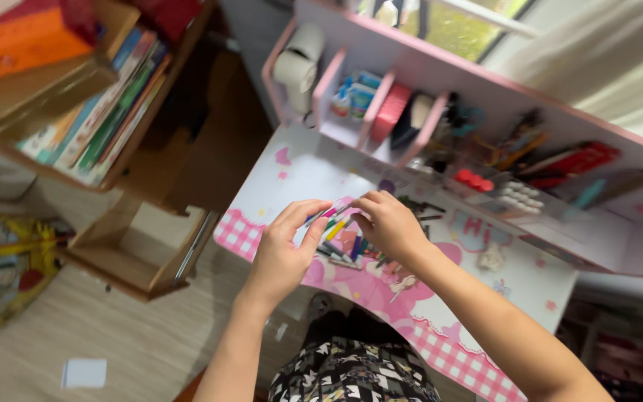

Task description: The person organizes a pile of markers and pens on a desk by picking them up one by one and placing them into a pink overhead organizer. The person handles various colored markers and pens, arranging them into compartments.

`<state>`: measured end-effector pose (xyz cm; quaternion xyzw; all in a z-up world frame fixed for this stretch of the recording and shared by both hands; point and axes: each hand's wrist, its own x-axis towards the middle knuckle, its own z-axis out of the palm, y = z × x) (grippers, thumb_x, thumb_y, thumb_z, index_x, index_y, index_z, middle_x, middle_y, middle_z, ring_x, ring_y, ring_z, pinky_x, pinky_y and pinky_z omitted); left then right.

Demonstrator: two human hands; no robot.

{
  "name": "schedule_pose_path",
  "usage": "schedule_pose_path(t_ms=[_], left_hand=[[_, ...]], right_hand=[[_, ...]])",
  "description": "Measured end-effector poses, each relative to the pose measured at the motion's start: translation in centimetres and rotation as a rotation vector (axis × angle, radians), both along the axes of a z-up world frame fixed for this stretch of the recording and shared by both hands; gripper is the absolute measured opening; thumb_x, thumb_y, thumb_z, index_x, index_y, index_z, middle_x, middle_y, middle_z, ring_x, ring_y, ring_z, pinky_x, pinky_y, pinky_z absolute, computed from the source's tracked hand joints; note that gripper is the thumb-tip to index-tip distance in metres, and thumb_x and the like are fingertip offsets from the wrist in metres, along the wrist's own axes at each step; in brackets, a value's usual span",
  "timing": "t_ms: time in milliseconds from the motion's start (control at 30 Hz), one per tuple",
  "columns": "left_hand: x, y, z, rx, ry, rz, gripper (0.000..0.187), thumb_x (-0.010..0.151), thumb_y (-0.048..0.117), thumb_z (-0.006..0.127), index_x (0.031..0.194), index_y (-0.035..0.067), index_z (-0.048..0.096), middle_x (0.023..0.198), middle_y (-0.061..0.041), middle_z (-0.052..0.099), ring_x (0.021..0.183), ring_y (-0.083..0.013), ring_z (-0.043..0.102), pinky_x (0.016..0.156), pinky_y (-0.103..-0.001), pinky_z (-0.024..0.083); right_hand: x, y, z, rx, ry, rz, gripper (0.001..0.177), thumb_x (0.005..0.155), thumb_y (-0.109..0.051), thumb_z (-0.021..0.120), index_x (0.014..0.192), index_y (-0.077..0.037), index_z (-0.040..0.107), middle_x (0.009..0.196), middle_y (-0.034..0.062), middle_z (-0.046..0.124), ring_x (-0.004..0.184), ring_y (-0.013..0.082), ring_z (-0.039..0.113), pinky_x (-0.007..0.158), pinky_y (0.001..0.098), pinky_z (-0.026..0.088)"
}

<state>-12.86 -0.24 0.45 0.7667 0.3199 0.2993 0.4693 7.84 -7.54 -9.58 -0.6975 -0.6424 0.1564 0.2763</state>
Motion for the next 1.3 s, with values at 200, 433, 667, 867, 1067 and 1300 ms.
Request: schedule_pose_path(t_ms=[200,433,667,867,1067,1300], left_hand=[[-3.4,0.5,-3.1,-0.095,0.04,0.105,0.024,0.099,0.012,0.064,0.121,0.003,0.068,0.119,-0.01,0.073,0.112,-0.0246,0.071,0.096,-0.033,0.054],[-5.7,0.6,-6.6,-0.155,0.068,0.197,0.026,0.1,0.017,0.062,0.121,0.005,0.069,0.126,-0.009,0.071,0.12,-0.0244,0.067,0.101,-0.034,0.051],[-6.5,0.5,-8.8,-0.144,0.073,0.216,0.026,0.1,0.018,0.062,0.122,0.006,0.07,0.131,-0.008,0.068,0.124,-0.0236,0.065,0.104,-0.035,0.05],[-6.0,0.4,-10.9,-0.129,0.081,0.212,0.026,0.099,0.018,0.063,0.121,0.007,0.071,0.133,-0.008,0.066,0.126,-0.0245,0.063,0.104,-0.035,0.049],[-4.3,0.4,-11.5,-0.111,0.074,0.201,0.027,0.098,0.018,0.064,0.122,0.007,0.07,0.134,-0.01,0.064,0.125,-0.0269,0.063,0.1,-0.036,0.052],[0.1,0.5,-9.5,-0.13,-0.046,0.236,0.039,0.097,0.018,0.064,0.132,0.0,0.061,0.135,-0.015,0.061,0.116,-0.0241,0.063,0.09,-0.033,0.057]], right_hand=[[-3.1,4.9,-6.7,-0.067,-0.042,0.195,0.026,0.083,-0.017,0.077,0.107,-0.009,0.072,0.107,0.0056,0.069,0.1,0.0285,0.064,0.082,0.042,0.055],[-5.1,8.8,-15.4,-0.12,-0.13,0.338,0.03,0.074,-0.015,0.079,0.103,-0.009,0.073,0.109,0.0082,0.066,0.103,0.0307,0.061,0.087,0.0422,0.052],[-6.2,10.3,-18.8,-0.14,-0.306,0.329,0.023,0.077,-0.016,0.077,0.097,-0.007,0.07,0.107,0.0098,0.061,0.104,0.0313,0.058,0.086,0.0433,0.051],[-6.7,10.1,-18.6,-0.083,-0.517,0.393,0.029,0.078,-0.01,0.063,0.106,-0.004,0.065,0.11,0.0113,0.059,0.102,0.0293,0.058,0.084,0.0394,0.048],[-5.9,7.6,-11.9,0.085,-0.258,0.29,0.016,0.086,-0.008,0.059,0.101,-0.007,0.06,0.1,0.0113,0.062,0.098,0.0309,0.059,0.083,0.0419,0.044],[-3.6,2.6,-2.6,0.15,0.201,0.17,0.022,0.096,-0.003,0.062,0.116,0.0,0.055,0.104,0.0176,0.064,0.1,0.0381,0.062,0.086,0.0435,0.05]])
